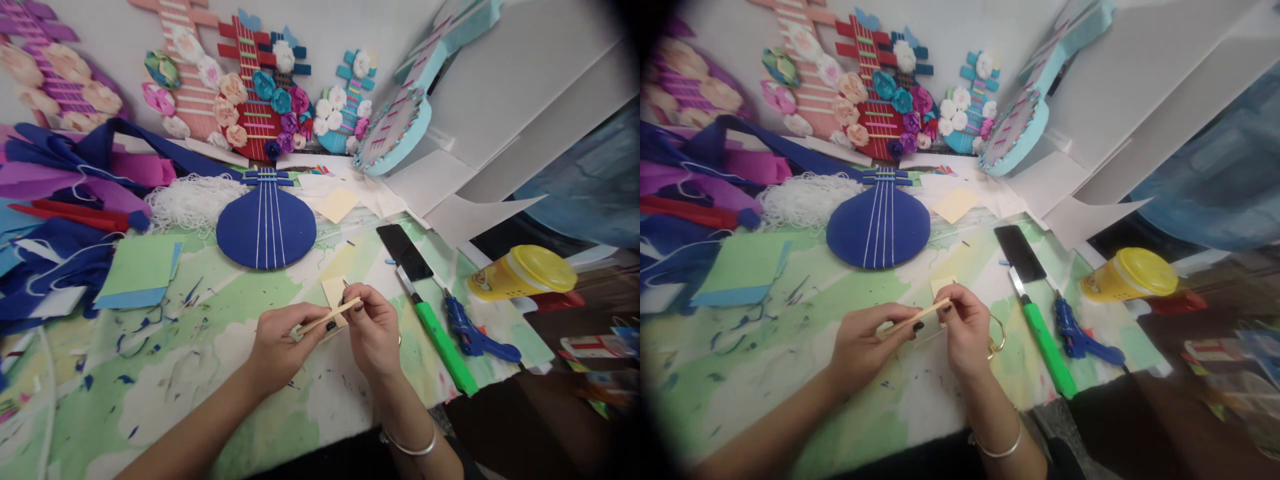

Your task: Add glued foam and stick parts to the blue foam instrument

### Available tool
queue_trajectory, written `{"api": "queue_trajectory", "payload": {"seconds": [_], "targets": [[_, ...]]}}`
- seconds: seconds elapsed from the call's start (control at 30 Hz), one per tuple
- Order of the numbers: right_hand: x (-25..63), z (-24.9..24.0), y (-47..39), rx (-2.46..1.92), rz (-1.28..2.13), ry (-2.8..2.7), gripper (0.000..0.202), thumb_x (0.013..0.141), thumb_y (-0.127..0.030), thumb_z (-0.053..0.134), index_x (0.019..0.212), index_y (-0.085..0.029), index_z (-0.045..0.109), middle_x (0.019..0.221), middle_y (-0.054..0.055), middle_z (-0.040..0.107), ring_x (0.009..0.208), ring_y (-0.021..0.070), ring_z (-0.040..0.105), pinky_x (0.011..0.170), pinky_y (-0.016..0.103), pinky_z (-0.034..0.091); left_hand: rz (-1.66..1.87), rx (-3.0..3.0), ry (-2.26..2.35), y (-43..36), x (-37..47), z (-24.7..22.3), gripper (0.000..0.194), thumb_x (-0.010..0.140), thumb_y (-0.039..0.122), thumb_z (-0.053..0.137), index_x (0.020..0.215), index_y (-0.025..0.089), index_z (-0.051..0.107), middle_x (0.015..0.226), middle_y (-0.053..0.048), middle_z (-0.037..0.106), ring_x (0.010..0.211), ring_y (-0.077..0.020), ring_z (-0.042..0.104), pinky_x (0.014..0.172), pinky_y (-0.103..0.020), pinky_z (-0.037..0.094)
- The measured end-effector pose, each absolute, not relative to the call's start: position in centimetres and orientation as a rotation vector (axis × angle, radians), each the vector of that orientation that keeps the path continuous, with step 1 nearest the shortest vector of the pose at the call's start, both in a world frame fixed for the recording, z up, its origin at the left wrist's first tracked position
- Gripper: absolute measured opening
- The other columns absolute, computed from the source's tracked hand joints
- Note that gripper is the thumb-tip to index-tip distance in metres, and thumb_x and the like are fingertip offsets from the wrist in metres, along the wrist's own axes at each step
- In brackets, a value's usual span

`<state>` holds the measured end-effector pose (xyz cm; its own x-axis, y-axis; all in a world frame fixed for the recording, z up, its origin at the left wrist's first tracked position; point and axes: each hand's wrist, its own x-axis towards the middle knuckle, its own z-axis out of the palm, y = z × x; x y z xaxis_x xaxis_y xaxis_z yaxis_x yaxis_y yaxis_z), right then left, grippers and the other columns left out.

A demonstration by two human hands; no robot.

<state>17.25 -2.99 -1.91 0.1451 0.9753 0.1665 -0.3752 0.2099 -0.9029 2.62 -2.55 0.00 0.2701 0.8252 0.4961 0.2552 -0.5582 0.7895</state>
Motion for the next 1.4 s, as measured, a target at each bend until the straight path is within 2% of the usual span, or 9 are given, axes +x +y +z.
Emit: {"api": "queue_trajectory", "payload": {"seconds": [0.53, 0.7, 1.03, 1.4], "targets": [[17.22, -2.09, -3.11, -0.874, 1.144, -0.912, 0.013, 0.08, -0.029, 0.062, 0.076, -0.017, 0.064, 0.067, -0.001, 0.05, 0.057, 0.0092, 0.039, 0.053, 0.025, 0.027, 1.346, 1.962, 0.924, -2.53, 2.61, -0.73, 0.01, 0.076, 0.013, 0.063, 0.084, 0.018, 0.066, 0.069, 0.001, 0.07, 0.058, -0.0092, 0.062, 0.054, -0.018, 0.047], [17.31, -2.19, -3.13, -0.849, 1.148, -0.952, 0.014, 0.082, -0.03, 0.06, 0.075, -0.017, 0.062, 0.066, -0.001, 0.047, 0.057, 0.0097, 0.038, 0.054, 0.026, 0.027, 1.28, 1.958, 0.917, -2.55, 2.7, -0.42, 0.009, 0.077, 0.013, 0.063, 0.085, 0.017, 0.067, 0.062, 0.002, 0.067, 0.053, -0.0083, 0.06, 0.052, -0.018, 0.045], [17.31, -1.97, -3.13, -0.841, 1.124, -0.977, 0.015, 0.082, -0.031, 0.059, 0.073, -0.019, 0.061, 0.065, -0.002, 0.046, 0.056, 0.0104, 0.038, 0.053, 0.025, 0.028, 1.244, 1.95, 0.892, -2.63, 2.68, -0.3, 0.007, 0.077, 0.013, 0.061, 0.081, 0.016, 0.066, 0.066, -0.001, 0.069, 0.056, -0.0099, 0.061, 0.053, -0.019, 0.045], [17.31, -2.11, -3.05, -0.881, 1.027, -0.969, 0.011, 0.08, -0.027, 0.061, 0.073, -0.02, 0.065, 0.071, 0.0, 0.053, 0.057, 0.0108, 0.042, 0.054, 0.026, 0.032, 1.21, 1.906, 0.908, -2.66, 2.73, -0.26, 0.007, 0.078, 0.015, 0.06, 0.079, 0.016, 0.067, 0.062, -0.001, 0.067, 0.054, -0.0106, 0.059, 0.052, -0.021, 0.045]]}}
